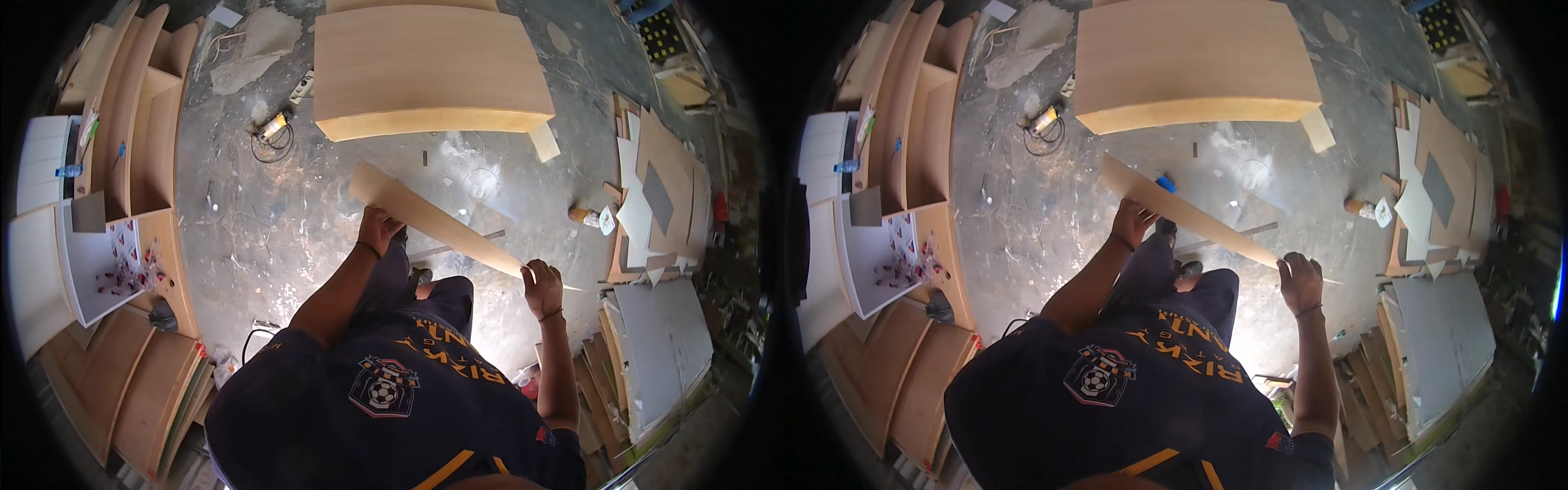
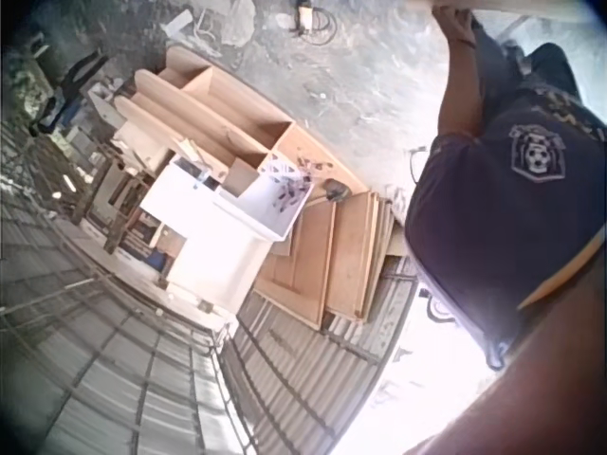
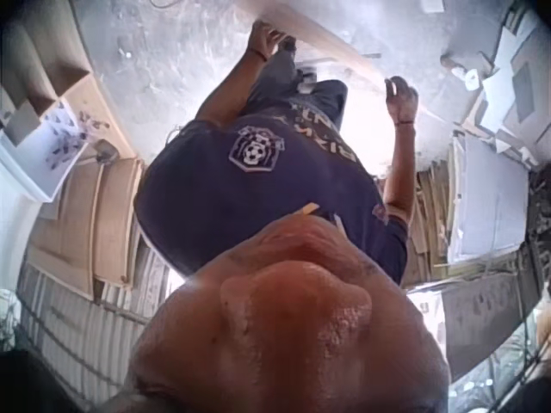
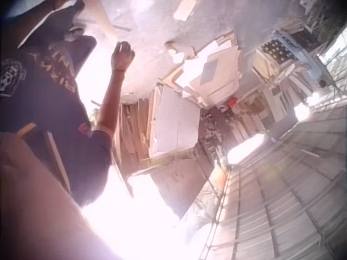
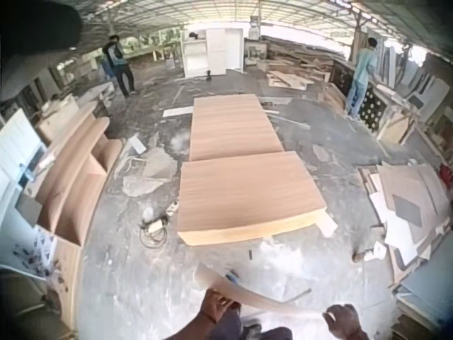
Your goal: The person wipes the edges and surfaces of wooden furniture components with a cloth.
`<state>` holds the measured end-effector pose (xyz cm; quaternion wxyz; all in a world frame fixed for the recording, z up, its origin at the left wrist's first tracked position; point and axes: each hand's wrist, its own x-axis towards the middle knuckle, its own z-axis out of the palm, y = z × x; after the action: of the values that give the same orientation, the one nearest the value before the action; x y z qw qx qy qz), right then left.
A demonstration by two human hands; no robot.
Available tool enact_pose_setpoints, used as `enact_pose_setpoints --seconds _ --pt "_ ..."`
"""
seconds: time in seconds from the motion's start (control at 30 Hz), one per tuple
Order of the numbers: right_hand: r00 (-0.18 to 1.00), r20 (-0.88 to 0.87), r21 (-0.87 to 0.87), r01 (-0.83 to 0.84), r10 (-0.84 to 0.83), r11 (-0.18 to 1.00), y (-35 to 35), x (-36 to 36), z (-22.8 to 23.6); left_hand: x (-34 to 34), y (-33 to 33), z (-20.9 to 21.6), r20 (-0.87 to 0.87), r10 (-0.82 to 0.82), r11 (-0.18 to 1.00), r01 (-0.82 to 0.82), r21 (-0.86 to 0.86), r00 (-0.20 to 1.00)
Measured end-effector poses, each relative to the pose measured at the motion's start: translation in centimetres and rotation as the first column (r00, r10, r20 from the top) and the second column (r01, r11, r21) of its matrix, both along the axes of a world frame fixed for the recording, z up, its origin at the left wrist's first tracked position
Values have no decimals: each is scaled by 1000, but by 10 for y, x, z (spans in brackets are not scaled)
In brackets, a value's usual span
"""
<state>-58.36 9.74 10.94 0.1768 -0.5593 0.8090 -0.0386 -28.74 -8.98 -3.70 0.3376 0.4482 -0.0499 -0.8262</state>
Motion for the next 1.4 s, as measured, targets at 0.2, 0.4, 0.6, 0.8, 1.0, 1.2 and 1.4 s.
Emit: enact_pose_setpoints --seconds 0.2,0.4,0.6,0.8,1.0,1.2,1.4 --pt "937 179 32 -312 301 950 -76 -108 -23 -39 -28 -23 134 184 983 -178 -50 974" --pt "883 240 -225 -354 404 908 -186 -171 -63 -84 -58 -49 149 522 840 -476 -263 840" --pt "844 228 -280 -422 486 863 -275 -202 -57 -125 -100 -63 15 735 625 -670 -401 678" --pt "786 231 -350 -483 574 803 -316 -197 -108 -121 -131 -126 -158 784 445 -721 -531 601" --pt "674 406 -328 -523 617 787 -297 -185 -134 -85 -136 -150 -417 664 185 -676 -713 621" --pt "438 626 -685 -85 645 723 -287 -190 -153 -84 -122 -102 -200 708 135 -409 -903 677" --pt "6 637 -755 211 771 622 -306 -159 -132 -90 -26 -165 63 879 329 -504 -799 473"
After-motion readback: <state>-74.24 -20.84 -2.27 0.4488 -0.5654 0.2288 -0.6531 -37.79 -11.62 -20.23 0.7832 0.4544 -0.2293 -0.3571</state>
